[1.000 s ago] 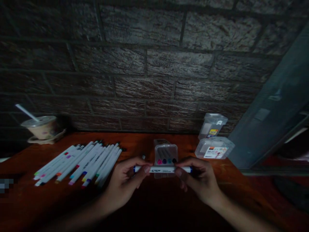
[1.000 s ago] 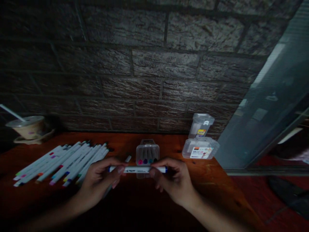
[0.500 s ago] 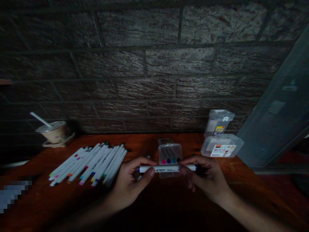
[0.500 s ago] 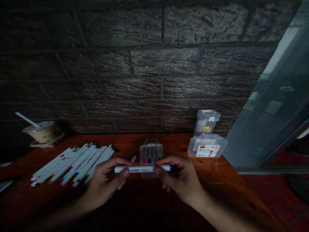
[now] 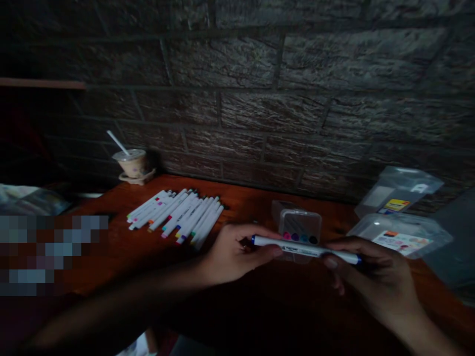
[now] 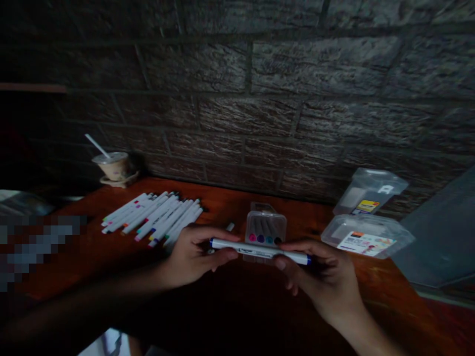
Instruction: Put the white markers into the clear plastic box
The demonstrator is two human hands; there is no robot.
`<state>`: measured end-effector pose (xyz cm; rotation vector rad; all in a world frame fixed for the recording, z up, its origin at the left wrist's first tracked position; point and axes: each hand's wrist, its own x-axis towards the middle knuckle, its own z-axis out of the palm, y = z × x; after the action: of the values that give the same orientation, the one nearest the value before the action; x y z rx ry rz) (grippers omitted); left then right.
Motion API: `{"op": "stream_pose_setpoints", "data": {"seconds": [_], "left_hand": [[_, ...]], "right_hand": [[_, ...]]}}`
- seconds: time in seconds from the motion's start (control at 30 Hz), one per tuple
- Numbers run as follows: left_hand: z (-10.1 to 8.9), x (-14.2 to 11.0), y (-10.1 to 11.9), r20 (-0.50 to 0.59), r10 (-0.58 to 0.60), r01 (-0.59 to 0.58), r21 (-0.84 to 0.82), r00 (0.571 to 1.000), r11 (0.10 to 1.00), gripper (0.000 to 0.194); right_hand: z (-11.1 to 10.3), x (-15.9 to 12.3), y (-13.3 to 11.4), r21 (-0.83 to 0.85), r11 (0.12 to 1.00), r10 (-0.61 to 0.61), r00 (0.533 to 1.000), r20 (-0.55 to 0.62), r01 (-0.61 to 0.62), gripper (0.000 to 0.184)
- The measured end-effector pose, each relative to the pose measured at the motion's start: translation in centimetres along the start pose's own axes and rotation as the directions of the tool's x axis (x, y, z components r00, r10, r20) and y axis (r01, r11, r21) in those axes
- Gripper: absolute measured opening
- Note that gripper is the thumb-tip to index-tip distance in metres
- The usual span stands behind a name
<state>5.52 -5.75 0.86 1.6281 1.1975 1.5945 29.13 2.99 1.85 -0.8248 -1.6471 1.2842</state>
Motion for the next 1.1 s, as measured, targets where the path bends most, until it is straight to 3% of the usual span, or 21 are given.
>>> {"op": "stream_pose_setpoints", "data": {"seconds": [0.2, 0.33, 0.43, 0.63, 0.87, 1.0, 1.1], "left_hand": [[-0.6, -0.1, -0.1, 0.074, -0.037, 0.043, -0.08, 0.997, 0.996, 0.024], [-0.8, -0.2, -0.4, 0.067, -0.121, 0.129, -0.139, 0.99, 0.982, 0.027], [-0.8, -0.2, -0.7, 0.048, -0.139, 0.145, -0.166, 0.989, 0.975, 0.024], [-0.4, 0.1, -1.0, 0.08, -0.157, 0.168, -0.164, 0.984, 0.972, 0.011], [0.0, 0.5, -0.5, 0.067, -0.195, 0.203, -0.14, 0.978, 0.969, 0.012], [-0.1, 0.4, -0.2, 0.046, -0.205, 0.208, -0.102, 0.978, 0.973, 0.017], [-0.2, 0.5, -0.2, 0.041, -0.196, 0.199, -0.123, 0.98, 0.972, 0.019]], "right_hand": [[-0.5, 0.2, 0.5, -0.027, 0.999, -0.027, 0.999, 0.025, 0.028, 0.024], [-0.9, 0.7, 1.1, 0.064, 0.994, -0.097, 0.977, 0.189, 0.086, 0.016], [-0.8, 1.0, 1.2, 0.124, 0.985, -0.149, 0.962, 0.23, 0.123, 0.013], [-0.4, 1.1, 1.1, 0.106, 0.981, -0.181, 0.966, 0.186, 0.164, 0.007], [-0.2, 1.1, 1.2, 0.194, 0.977, -0.122, 0.979, 0.162, 0.09, 0.001], [0.0, 1.3, 1.0, 0.273, 0.962, -0.078, 0.985, 0.154, 0.033, 0.006], [0.0, 1.2, 0.6, 0.217, 0.975, -0.072, 0.983, 0.168, 0.034, 0.013]]}}
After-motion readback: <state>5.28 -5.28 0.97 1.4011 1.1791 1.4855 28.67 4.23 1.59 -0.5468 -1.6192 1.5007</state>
